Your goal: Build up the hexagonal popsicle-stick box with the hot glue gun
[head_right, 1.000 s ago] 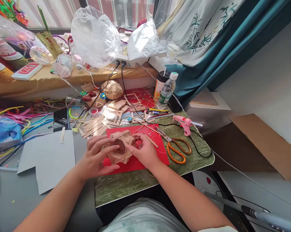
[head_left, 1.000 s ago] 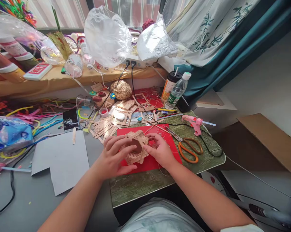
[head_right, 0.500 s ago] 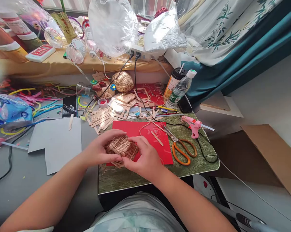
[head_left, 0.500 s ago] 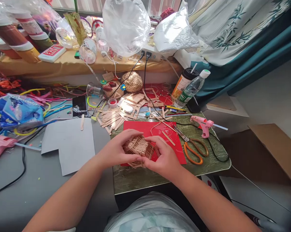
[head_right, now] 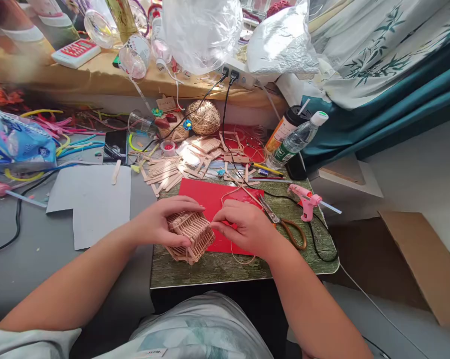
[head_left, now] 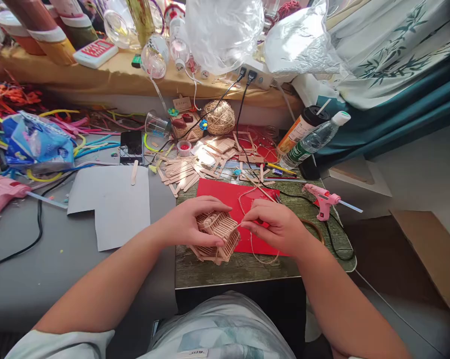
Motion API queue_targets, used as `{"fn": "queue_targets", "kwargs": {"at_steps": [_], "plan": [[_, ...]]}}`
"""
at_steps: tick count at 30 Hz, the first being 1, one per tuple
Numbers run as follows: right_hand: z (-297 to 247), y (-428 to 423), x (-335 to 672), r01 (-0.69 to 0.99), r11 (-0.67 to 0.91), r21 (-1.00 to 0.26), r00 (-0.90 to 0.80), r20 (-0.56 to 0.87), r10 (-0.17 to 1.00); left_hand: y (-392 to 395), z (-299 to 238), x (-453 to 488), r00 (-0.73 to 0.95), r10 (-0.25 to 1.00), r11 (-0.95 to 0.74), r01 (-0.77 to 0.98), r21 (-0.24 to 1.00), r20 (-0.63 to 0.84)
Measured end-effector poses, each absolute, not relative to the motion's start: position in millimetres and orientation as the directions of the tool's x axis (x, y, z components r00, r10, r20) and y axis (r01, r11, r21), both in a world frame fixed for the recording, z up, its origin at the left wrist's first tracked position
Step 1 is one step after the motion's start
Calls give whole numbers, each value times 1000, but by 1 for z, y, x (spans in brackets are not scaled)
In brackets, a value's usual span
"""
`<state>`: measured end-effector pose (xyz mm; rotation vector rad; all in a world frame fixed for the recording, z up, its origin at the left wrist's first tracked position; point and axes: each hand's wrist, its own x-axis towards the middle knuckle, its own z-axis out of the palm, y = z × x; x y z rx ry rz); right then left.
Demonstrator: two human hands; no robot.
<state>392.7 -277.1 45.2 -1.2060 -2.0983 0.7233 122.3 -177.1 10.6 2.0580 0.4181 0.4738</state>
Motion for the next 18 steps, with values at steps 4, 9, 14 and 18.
{"fn": "queue_targets", "kwargs": {"at_steps": [4,9,14,18], "plan": [[43,-269,387,522,421,-742,-400,223,889,-178,10,120,886,434,-470,70,880,161],[33,-267,383,479,385,-789,-375,212,902,-176,8,117,897,397,-502,35,864,194],[32,-267,384,476,380,-794,-362,217,907,-174,6,117,901,378,-524,18,851,214],[30,-267,384,475,383,-792,-356,224,907,-174,7,118,897,374,-525,-3,851,234]]}}
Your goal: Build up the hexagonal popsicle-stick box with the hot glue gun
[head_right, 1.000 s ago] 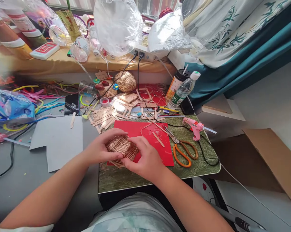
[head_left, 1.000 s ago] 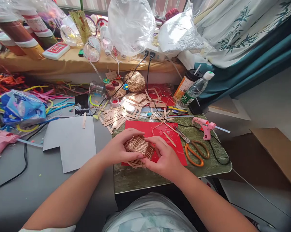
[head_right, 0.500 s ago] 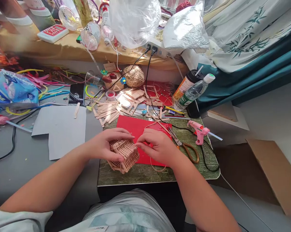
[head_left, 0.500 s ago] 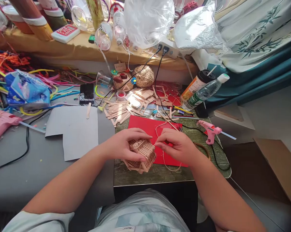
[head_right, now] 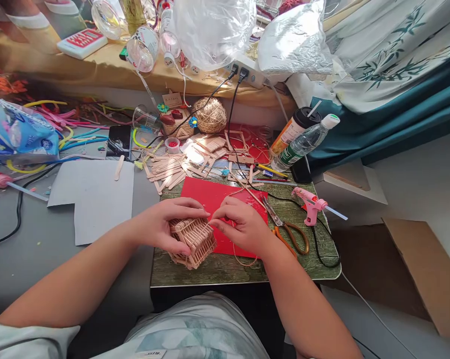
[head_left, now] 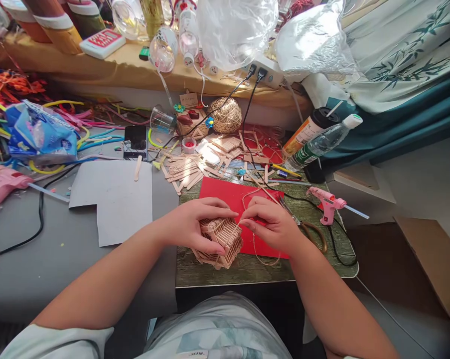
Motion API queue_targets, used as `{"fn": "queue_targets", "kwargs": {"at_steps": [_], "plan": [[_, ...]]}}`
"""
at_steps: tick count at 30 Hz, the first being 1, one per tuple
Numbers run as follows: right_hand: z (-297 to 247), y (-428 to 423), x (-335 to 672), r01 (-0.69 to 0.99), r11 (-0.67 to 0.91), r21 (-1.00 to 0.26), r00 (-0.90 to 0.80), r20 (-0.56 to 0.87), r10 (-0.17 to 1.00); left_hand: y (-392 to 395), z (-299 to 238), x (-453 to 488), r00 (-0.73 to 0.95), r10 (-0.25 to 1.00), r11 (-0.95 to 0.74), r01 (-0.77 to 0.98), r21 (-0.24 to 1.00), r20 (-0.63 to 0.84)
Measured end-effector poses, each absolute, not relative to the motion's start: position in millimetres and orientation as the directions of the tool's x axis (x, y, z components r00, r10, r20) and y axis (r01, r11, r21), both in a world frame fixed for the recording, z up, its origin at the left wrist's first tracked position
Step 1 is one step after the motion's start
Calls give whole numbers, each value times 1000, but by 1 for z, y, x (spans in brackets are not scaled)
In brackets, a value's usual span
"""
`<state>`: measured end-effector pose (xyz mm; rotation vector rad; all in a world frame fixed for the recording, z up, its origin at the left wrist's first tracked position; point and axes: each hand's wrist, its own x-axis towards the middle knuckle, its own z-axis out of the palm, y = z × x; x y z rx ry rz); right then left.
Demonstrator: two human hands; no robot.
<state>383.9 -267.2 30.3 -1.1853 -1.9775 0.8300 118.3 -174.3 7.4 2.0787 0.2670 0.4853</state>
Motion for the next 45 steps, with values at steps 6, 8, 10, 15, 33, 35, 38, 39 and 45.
{"fn": "queue_targets", "kwargs": {"at_steps": [6,8,10,15,33,35,38,39,45], "plan": [[29,-270,386,493,382,-781,-327,241,914,-175,7,119,896,380,-520,2,854,229],[28,-270,386,488,394,-779,-327,256,910,-175,6,119,893,376,-519,-19,855,248],[27,-270,385,478,399,-783,-332,260,907,-175,6,119,893,368,-514,-38,857,260],[20,-267,381,437,375,-817,-335,239,911,-175,4,121,892,354,-511,-68,857,281],[-15,-278,380,258,278,-926,-256,212,943,-170,3,118,881,354,-570,-63,819,314],[-20,-280,378,226,242,-944,-231,190,954,-169,2,118,882,354,-569,-60,820,310],[-29,-284,376,181,199,-963,-198,162,967,-169,1,118,881,358,-567,-57,822,308],[-33,-285,375,166,188,-968,-186,157,970,-169,0,117,880,360,-566,-57,822,309],[-52,-288,371,122,144,-982,-90,133,987,-163,-5,118,871,390,-543,-44,839,298]]}}
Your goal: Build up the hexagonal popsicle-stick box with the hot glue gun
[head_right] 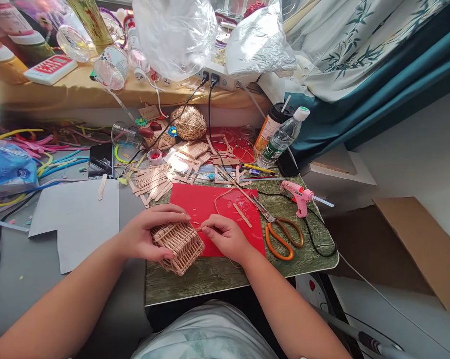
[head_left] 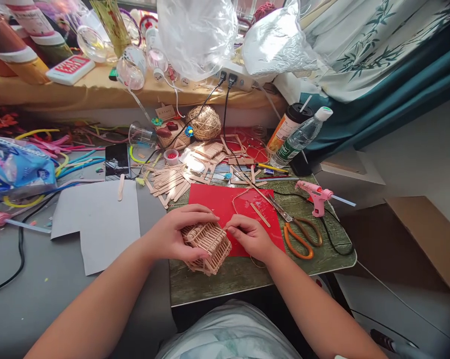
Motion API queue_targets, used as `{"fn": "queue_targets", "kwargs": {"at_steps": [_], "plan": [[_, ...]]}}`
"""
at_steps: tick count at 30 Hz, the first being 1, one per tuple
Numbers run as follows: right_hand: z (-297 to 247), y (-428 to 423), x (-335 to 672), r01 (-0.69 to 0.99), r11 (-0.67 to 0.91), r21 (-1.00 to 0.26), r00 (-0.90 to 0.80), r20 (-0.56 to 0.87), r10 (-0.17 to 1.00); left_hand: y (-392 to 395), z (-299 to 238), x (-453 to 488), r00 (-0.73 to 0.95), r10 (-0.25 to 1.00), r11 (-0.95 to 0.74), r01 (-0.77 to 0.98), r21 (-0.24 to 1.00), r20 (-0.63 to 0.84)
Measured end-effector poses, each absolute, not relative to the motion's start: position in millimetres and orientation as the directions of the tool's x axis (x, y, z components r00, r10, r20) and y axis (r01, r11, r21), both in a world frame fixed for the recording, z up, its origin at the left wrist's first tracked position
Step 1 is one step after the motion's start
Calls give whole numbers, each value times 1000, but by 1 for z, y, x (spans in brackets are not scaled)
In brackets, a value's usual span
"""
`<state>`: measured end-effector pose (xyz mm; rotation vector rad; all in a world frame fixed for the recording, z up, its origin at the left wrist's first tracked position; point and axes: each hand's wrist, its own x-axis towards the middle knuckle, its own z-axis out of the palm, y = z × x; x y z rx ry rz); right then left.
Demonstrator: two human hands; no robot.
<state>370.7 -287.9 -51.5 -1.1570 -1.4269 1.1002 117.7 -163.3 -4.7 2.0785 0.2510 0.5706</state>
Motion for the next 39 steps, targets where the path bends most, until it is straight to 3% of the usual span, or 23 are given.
{"fn": "queue_targets", "kwargs": {"at_steps": [9,14,18,24,39], "plan": [[-53,-282,355,217,128,-968,40,140,989,-147,-25,114,739,665,-239,75,968,107],[-46,-283,349,197,154,-968,41,165,985,-150,-31,114,645,761,124,-32,992,-75],[-38,-285,345,268,176,-947,75,203,976,-153,-27,119,599,783,302,-129,945,-169],[-35,-287,341,357,210,-910,69,249,966,-148,-25,125,522,823,374,-200,906,-225],[-50,-281,326,508,160,-846,27,202,979,-146,-34,131,478,807,514,-282,810,-346]]}}
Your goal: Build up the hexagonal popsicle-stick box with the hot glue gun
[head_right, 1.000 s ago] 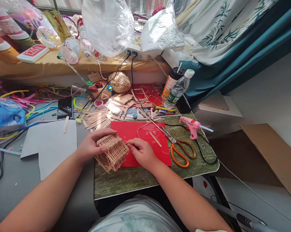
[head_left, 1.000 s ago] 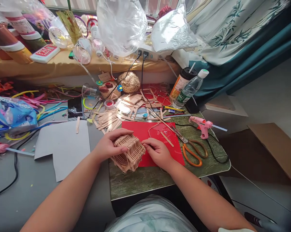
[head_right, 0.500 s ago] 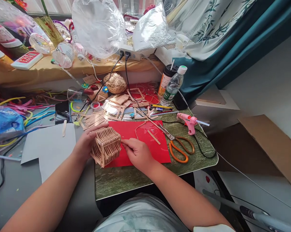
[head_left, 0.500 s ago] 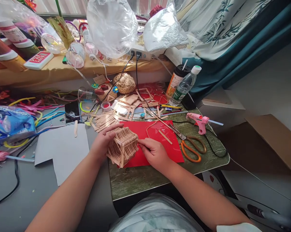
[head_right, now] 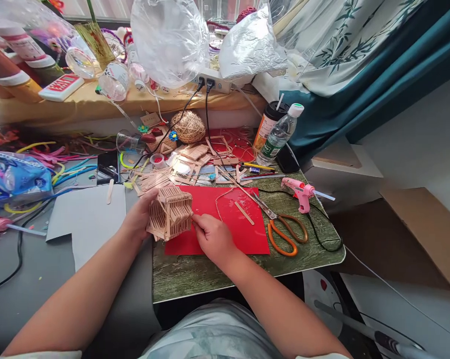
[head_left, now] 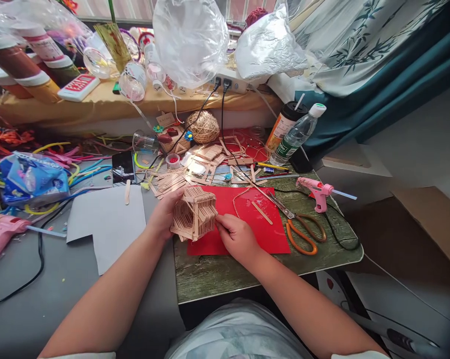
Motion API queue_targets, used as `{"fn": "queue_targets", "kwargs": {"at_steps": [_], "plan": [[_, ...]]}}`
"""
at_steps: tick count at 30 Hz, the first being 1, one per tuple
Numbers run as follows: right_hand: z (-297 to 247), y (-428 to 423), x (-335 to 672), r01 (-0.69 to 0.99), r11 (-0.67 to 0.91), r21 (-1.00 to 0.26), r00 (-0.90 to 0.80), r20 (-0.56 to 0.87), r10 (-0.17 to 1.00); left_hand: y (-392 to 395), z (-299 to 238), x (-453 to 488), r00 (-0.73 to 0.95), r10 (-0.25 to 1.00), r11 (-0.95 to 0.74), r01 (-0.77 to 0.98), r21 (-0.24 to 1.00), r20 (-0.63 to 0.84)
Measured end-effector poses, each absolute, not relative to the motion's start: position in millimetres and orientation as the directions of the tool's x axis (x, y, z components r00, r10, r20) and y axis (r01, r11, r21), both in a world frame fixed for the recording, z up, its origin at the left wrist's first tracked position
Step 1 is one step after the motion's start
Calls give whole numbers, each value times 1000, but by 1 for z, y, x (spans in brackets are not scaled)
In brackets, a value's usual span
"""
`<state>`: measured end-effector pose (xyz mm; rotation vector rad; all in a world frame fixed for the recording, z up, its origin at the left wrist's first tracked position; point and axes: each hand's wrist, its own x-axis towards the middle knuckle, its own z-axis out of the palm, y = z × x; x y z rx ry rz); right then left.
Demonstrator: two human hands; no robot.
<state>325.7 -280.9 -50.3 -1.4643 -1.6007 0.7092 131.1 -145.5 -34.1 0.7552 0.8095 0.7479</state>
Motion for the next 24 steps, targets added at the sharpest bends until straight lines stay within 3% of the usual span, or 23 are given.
{"fn": "queue_targets", "kwargs": {"at_steps": [24], "plan": [[-38,-288,319,387,124,-914,116,181,976,-140,-34,131,382,831,520,-278,808,-404]]}}
